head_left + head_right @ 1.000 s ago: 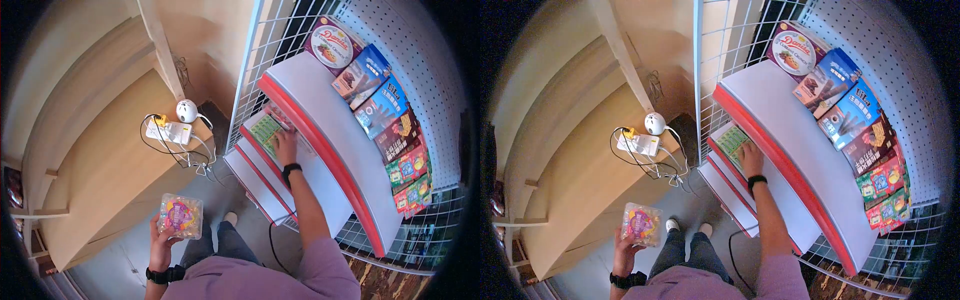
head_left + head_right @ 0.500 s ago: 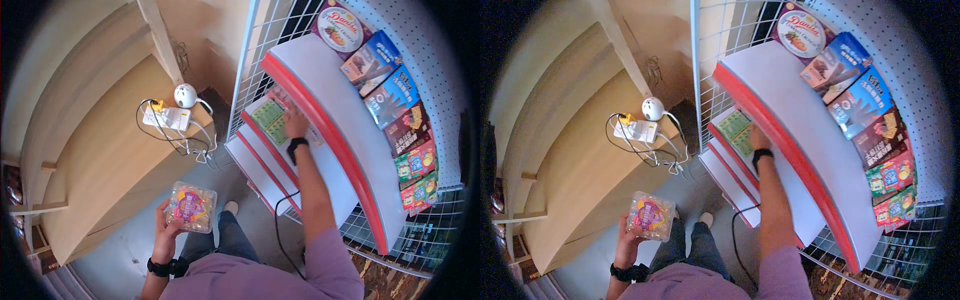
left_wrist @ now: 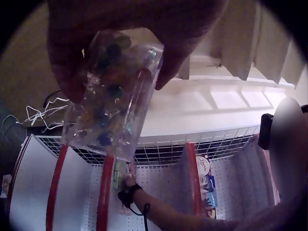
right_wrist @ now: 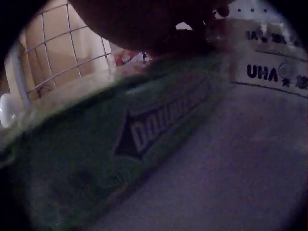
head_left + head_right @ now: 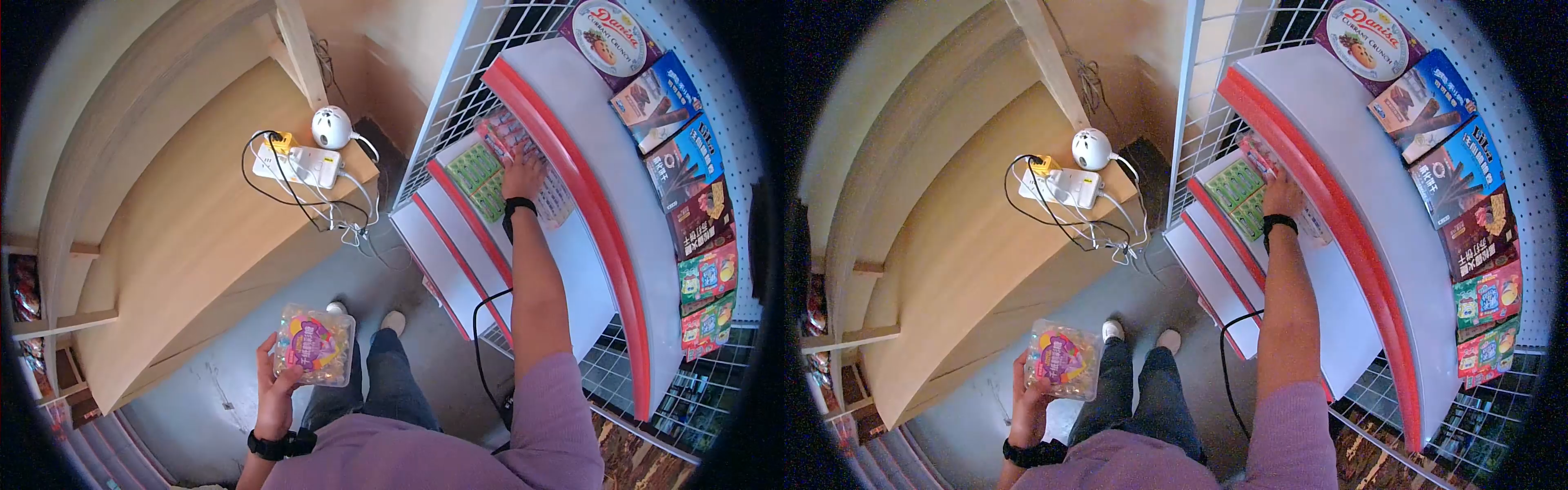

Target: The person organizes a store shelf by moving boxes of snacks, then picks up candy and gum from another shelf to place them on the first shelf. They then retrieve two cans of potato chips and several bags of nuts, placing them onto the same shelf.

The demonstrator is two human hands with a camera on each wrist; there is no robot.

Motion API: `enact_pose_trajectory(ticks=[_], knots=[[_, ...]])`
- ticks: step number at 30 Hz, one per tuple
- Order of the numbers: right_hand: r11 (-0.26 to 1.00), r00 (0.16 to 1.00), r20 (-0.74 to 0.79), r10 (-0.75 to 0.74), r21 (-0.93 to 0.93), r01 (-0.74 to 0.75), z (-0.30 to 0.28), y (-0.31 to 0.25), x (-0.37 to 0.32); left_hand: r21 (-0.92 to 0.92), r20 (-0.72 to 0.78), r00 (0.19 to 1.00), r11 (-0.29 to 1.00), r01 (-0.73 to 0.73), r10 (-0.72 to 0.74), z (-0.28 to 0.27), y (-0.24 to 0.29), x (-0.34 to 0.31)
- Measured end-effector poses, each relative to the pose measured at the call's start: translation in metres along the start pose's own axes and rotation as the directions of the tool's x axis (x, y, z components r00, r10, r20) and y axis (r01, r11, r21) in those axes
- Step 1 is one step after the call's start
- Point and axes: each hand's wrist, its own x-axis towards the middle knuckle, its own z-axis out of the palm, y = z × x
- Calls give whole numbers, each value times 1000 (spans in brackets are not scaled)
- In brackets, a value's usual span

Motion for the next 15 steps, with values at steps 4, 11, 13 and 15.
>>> enact_pose_trajectory(ticks=[4, 11, 13, 15], knots=[[997, 999, -38, 1, -77, -4, 8, 6, 6, -8, -15, 1000, 1000, -23, 23, -12, 2, 3], [978, 997, -72, -22, 204, 36, 0, 62, -22, 87, 10, 999, 996, -34, 33, -22, 9, 10], [996, 996, -72, 46, 83, -40, 19, 88, -39, 89, 29, 999, 996, -24, 22, -23, 9, 14], [991, 992, -65, 107, -77, -112, 38, 108, -45, 98, 54, 999, 995, -13, 8, -22, 8, 21]])
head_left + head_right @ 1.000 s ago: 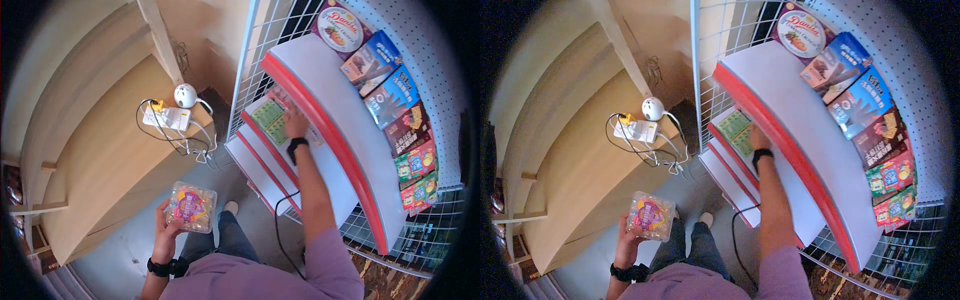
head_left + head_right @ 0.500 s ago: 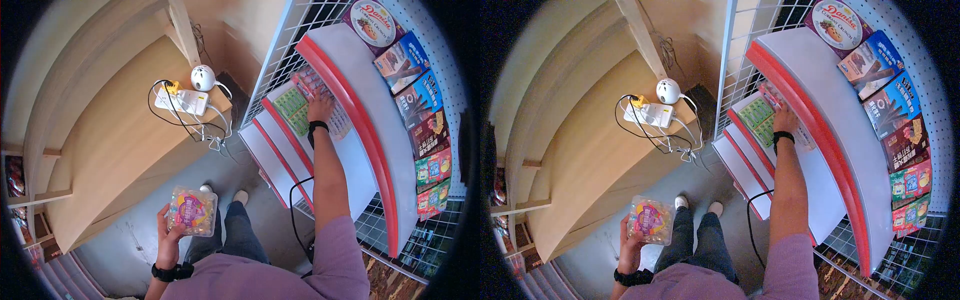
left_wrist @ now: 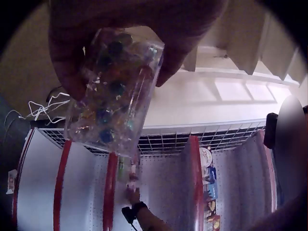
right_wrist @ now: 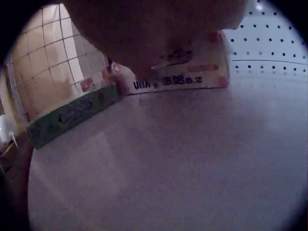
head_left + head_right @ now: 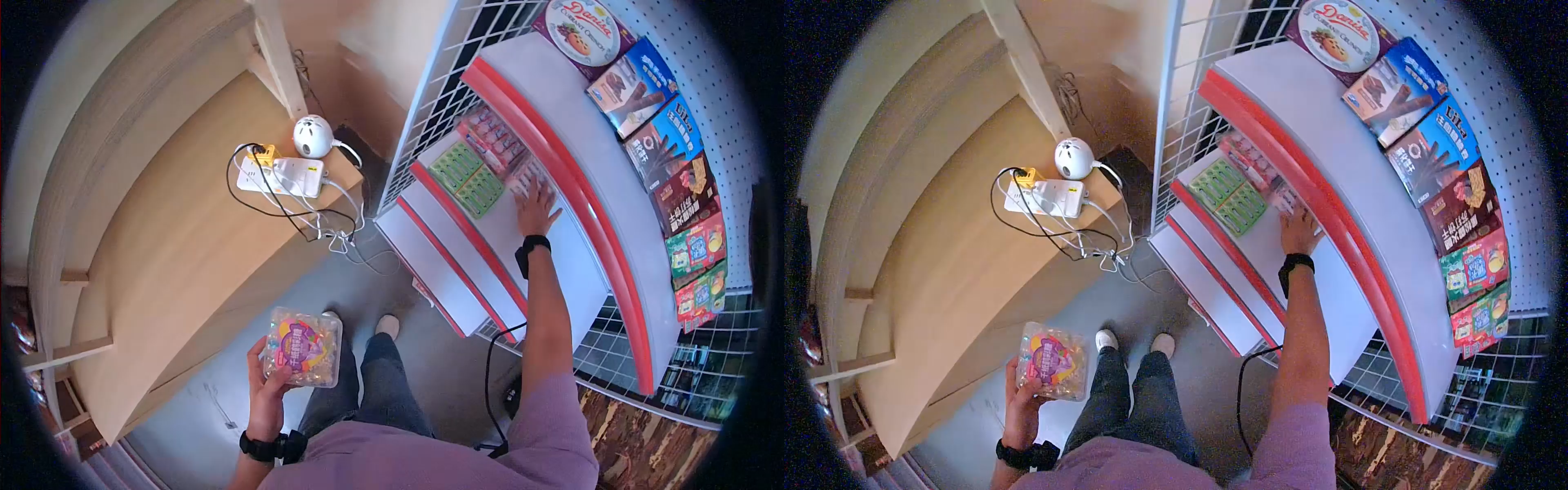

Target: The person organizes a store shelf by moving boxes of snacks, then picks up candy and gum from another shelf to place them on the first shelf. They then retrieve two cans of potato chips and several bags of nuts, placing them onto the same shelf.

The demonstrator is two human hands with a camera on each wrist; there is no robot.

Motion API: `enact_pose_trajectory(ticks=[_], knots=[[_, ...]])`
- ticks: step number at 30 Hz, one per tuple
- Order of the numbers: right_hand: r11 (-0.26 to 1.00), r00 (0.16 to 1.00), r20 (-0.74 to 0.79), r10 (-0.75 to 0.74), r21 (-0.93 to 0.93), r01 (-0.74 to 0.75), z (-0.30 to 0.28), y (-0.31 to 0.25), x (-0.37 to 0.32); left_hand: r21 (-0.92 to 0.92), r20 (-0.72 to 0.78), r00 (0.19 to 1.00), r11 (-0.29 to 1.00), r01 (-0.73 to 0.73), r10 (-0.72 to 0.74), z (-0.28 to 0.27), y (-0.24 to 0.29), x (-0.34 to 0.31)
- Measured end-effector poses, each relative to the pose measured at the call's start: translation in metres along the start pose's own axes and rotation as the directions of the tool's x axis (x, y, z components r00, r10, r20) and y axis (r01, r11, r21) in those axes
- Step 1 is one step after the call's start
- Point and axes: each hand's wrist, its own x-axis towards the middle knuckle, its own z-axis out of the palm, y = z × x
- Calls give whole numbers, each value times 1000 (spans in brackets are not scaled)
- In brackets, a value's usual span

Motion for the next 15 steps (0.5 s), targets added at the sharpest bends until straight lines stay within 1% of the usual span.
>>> enact_pose_trajectory(ticks=[1, 3, 4, 7, 9, 11, 15], knots=[[1000, 1000, 4, 12, -1, -12, 8, 2, 5, -10, 20, 1000, 1000, -3, 3, 1, 1, 4], [995, 999, 28, -15, 97, 12, 21, 14, 17, 1, 57, 998, 1000, 20, -20, 8, 0, 4], [988, 995, 102, 13, 152, -29, 9, 10, 16, 2, 64, 998, 1000, 26, -26, 14, 3, 4], [983, 996, 76, 42, 173, -54, 4, 3, 11, 11, 102, 994, 1000, 23, -24, 18, 0, 6], [987, 996, 72, 54, 145, -64, 2, 1, 7, 18, 123, 992, 1000, 20, -22, 16, -4, 8], [977, 1000, 18, 25, 209, -29, 1, 2, 5, 20, 148, 989, 1000, 6, -8, 14, -6, 9], [984, 999, -5, 31, 176, -30, 9, 7, 1, -17, 122, 992, 999, 27, -25, 17, -3, 10]])
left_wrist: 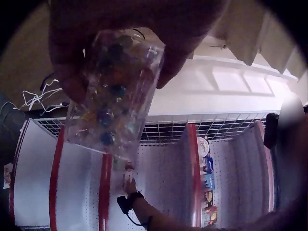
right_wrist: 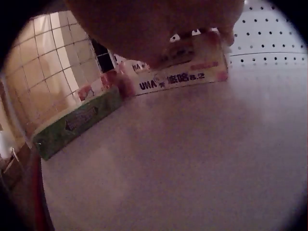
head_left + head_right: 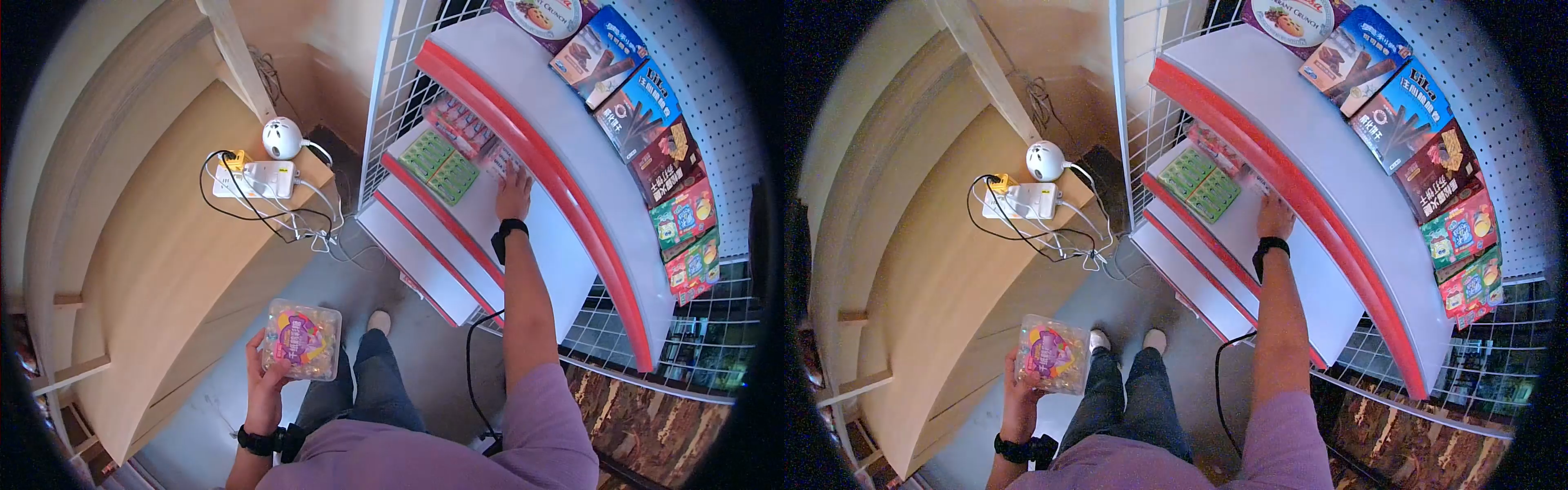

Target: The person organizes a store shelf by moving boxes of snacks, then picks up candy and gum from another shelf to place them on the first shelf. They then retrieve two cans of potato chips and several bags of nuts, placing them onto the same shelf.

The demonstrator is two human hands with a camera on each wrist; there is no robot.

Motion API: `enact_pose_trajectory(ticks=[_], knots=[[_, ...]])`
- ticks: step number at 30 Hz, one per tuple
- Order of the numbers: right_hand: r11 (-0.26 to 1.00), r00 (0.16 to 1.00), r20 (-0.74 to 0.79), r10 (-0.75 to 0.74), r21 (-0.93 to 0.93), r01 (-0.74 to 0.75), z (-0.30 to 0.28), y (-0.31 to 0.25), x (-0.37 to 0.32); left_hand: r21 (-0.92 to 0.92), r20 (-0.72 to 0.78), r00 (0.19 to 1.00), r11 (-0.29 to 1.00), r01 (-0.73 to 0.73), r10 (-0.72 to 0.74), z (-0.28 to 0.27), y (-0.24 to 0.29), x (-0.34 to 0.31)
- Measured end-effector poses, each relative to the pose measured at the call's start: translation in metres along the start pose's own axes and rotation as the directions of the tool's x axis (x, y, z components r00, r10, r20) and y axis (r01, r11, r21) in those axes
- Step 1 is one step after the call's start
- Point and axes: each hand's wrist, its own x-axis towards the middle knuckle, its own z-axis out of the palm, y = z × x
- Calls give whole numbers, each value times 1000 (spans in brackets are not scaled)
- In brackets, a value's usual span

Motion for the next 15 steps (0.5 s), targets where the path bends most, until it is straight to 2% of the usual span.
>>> enact_pose_trajectory(ticks=[3, 5, 6, 7, 8, 9, 10, 11, 12, 13, 14, 15], knots=[[999, 1000, 17, -20, -27, 21, -8, -8, -4, 6, -30, 999, 1000, -16, 16, -2, 1, -1], [994, 992, 104, 74, -88, -65, -40, -35, -19, 44, -36, 999, 999, -12, 13, -1, 4, 0], [997, 997, -34, -69, 13, 70, -51, -49, -37, 38, -40, 999, 999, -19, 20, 1, 4, 3], [972, 963, -182, -197, 96, 217, -57, -63, -64, 12, -12, 1000, 1000, -3, 3, 2, 2, 9], [857, 940, -176, -293, 387, 339, -61, -79, -94, -10, 16, 1000, 1000, 17, -16, 3, 0, 15], [734, 959, 44, -280, 654, 184, -77, -102, -136, -40, 66, 997, 999, 36, -33, 6, -3, 23], [435, 910, 147, -386, 899, 39, -61, -109, -175, -38, 65, 997, 999, 32, -29, 13, -5, 31], [509, 780, 461, -424, 833, -216, -98, -131, -205, -57, 131, 990, 997, 55, -47, 23, -6, 39], [317, 642, 563, -521, 826, -466, -93, -128, -236, -75, 201, 978, 994, 78, -62, 36, -7, 49], [134, 488, 597, -637, 709, -692, -93, -125, -254, -75, 210, 976, 994, 74, -57, 51, -8, 58], [132, 496, 595, -633, 714, -688, -95, -120, -257, -38, 273, 960, 996, 82, -69, 67, -10, 66], [65, 570, 599, -563, 719, -692, -103, -117, -259, 2, 337, 938, 996, 88, -84, 83, -12, 76]])
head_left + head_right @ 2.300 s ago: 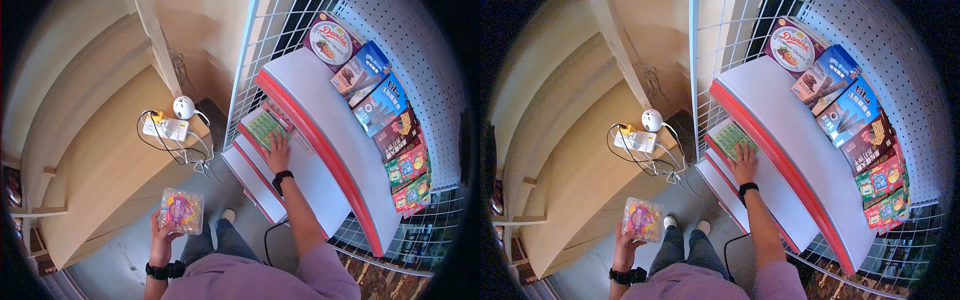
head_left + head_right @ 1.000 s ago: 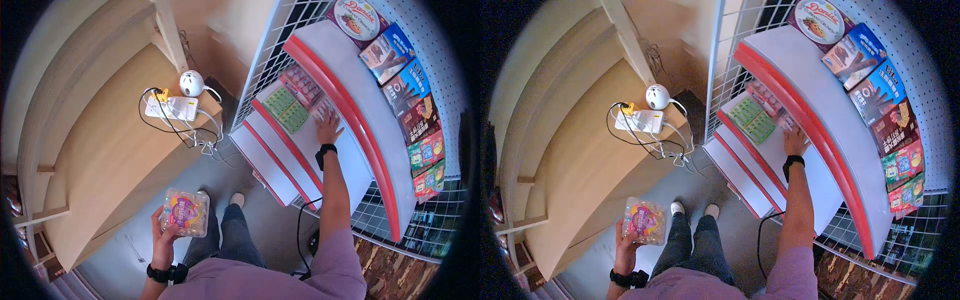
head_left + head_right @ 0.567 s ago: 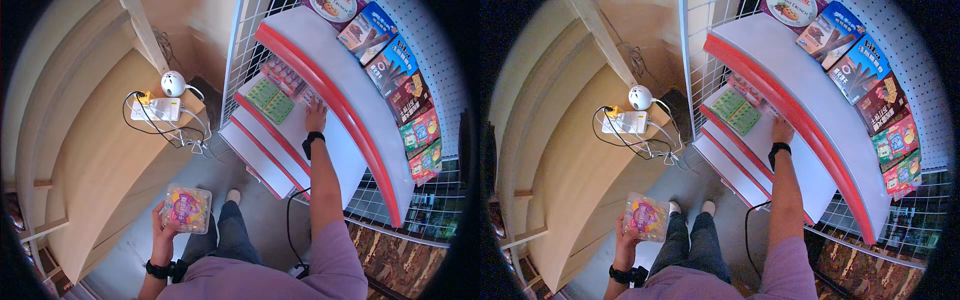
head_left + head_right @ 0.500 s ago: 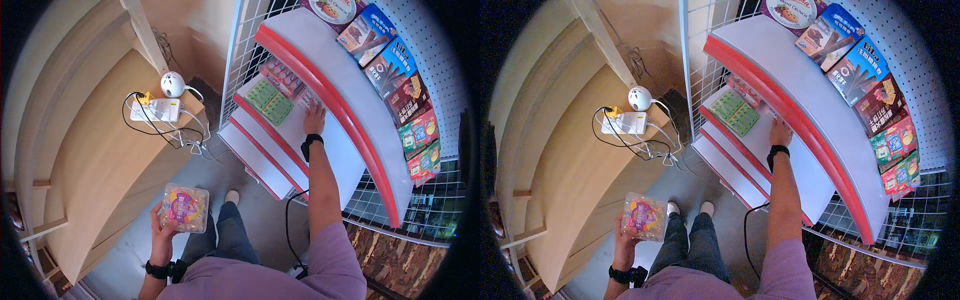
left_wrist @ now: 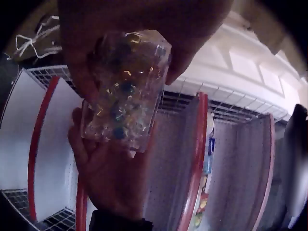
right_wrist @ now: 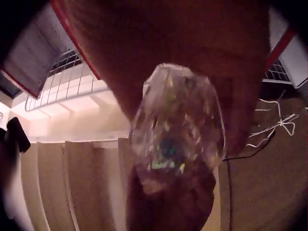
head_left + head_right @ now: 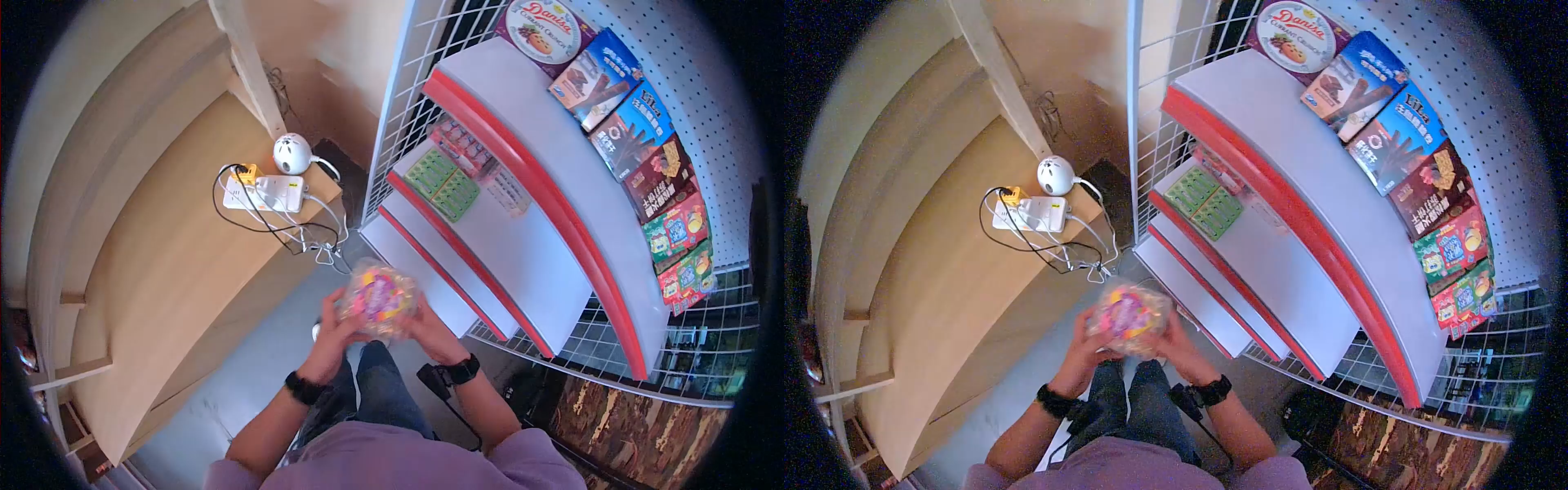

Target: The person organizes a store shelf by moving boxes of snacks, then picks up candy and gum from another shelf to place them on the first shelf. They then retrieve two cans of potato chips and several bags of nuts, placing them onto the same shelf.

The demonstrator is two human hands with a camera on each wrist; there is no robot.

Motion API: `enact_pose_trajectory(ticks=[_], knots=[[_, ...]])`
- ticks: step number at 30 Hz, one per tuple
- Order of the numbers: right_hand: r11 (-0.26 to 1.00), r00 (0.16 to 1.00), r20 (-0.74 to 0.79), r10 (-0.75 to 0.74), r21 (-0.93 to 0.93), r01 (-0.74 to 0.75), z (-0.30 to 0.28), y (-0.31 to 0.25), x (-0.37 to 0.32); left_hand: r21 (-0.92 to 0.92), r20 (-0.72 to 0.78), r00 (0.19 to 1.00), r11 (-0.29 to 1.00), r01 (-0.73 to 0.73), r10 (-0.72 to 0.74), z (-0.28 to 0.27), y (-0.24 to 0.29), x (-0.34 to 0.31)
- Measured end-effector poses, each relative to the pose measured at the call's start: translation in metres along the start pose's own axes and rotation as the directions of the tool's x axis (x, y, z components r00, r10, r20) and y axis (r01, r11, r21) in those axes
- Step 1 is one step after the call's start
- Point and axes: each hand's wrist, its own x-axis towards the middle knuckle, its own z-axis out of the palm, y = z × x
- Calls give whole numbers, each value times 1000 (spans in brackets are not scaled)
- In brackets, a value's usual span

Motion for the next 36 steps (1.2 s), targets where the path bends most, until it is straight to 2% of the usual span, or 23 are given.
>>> enact_pose_trajectory(ticks=[2, 3, 4, 5, 6, 8, 9, 11, 12, 13, 14, 15, 17, 19, 20, 22, 23, 25, 28, 32, 34, 35, 36], knots=[[993, 971, -237, -26, 107, 53, -19, -7, -8, 78, 172, 984, 996, 40, -53, 18, -2, 35], [974, 953, -265, -148, 126, 186, -37, -12, -8, 80, 190, 980, 996, 37, -52, 25, -8, 61], [965, 912, -345, -221, 57, 256, -59, -22, -7, 425, 235, 962, 876, -228, 136, 32, -15, 90], [949, 860, -419, -291, -15, 314, -79, -31, -5, 683, 341, 895, 579, -446, 288, 42, -15, 110], [948, 852, -432, -295, -22, 317, -93, -40, -3, 675, 355, 891, 582, -453, 283, 56, -7, 124], [933, 719, -642, -267, 16, 361, -121, -57, 4, 809, 537, 787, 79, -583, 303, 84, 9, 152], [932, 711, -649, -271, 9, 363, -137, -58, 11, 802, 545, 782, 83, -591, 302, 97, 9, 164], [904, 733, -619, -282, 85, 419, -170, -53, 26, 768, 641, 682, -270, -581, 354, 115, 3, 190], [920, 753, -618, -227, 117, 374, -175, -56, 29, 764, 645, 680, -270, -586, 348, 120, 0, 200], [919, 750, -622, -226, 120, 377, -178, -57, 32, 786, 614, 730, -316, -531, 301, 123, -2, 209], [942, 717, -663, -217, 51, 332, -179, -56, 36, 802, 575, 777, -364, -473, 257, 124, -4, 217], [960, 682, -701, -210, -14, 281, -178, -56, 38, 800, 577, 777, -368, -475, 252, 122, -6, 224], [961, 669, -705, -234, -63, 270, -178, -61, 37, 785, 542, 824, -450, -425, 167, 110, -7, 237], [832, 526, -705, -476, -554, 10, -192, -53, 42, 758, 578, 798, -473, -449, 169, 100, -6, 244], [836, 526, -708, -471, -549, 9, -198, -48, 43, 743, 595, 787, -485, -461, 163, 97, -7, 247], [742, 637, -617, -462, -662, -103, -208, -42, 45, 731, 608, 778, -495, -469, 160, 96, -3, 247], [741, 642, -613, -460, -664, -103, -211, -36, 52, 722, 613, 776, -506, -472, 149, 96, 0, 248], [875, 598, -727, -337, -477, -87, -216, -16, 70, 718, 611, 779, -513, -470, 142, 95, -1, 247], [881, 605, -696, -386, -473, 18, -213, -4, 79, 732, 609, 772, -503, -459, 181, 96, -3, 244], [879, 539, -753, -376, -474, -49, -212, -13, 75, 755, 605, 761, -472, -455, 234, 94, -4, 234], [448, 336, -494, -802, -869, -210, -216, -29, 59, 782, 588, 764, -429, -452, 266, 86, -6, 222], [445, 345, -488, -802, -873, -201, -214, -41, 51, 797, 590, 748, -368, -479, 305, 75, -9, 209], [404, 560, -423, -713, -900, -165, -196, -68, 33, 805, 591, 732, -305, -509, 340, 63, -16, 193]])
